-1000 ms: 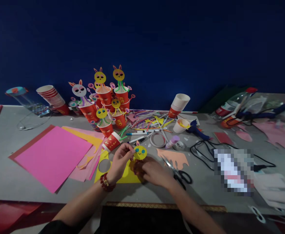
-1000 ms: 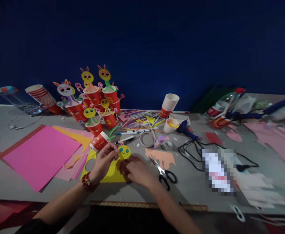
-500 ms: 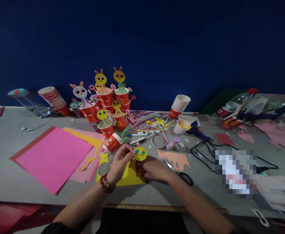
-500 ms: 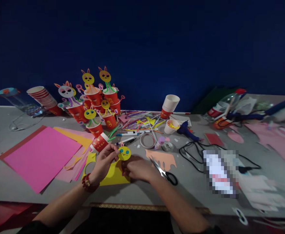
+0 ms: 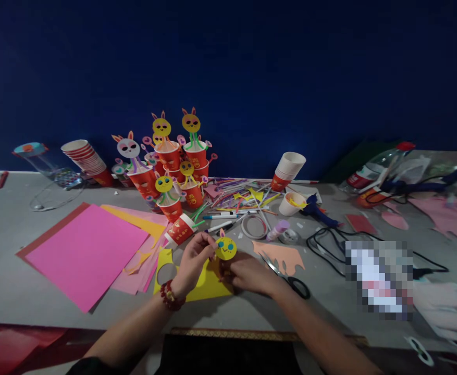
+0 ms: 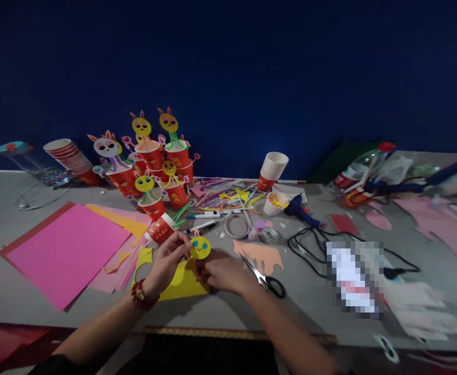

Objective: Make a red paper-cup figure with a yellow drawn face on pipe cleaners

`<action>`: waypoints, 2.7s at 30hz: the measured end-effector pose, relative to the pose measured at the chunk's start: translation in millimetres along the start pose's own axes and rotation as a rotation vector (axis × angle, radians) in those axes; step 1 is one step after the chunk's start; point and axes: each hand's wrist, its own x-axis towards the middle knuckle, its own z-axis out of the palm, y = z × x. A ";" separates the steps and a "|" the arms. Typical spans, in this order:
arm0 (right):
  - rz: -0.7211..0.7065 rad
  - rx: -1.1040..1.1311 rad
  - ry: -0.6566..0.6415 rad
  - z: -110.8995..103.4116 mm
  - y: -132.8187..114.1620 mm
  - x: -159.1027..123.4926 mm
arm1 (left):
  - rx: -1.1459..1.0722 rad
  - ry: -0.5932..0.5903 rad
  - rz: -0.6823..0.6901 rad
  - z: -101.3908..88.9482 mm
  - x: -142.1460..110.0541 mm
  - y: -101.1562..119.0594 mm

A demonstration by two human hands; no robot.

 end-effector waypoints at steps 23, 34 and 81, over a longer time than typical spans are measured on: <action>0.124 0.643 0.555 -29.6 17.2 -29.3 | 0.147 -0.127 0.009 0.4 -8.0 -5.5; 0.090 0.648 0.513 -38.1 11.3 -31.0 | 0.169 -0.151 -0.015 1.1 -8.2 -5.8; 0.127 1.056 0.523 -19.6 6.8 -31.2 | 0.171 -0.133 -0.002 0.4 -6.5 -8.1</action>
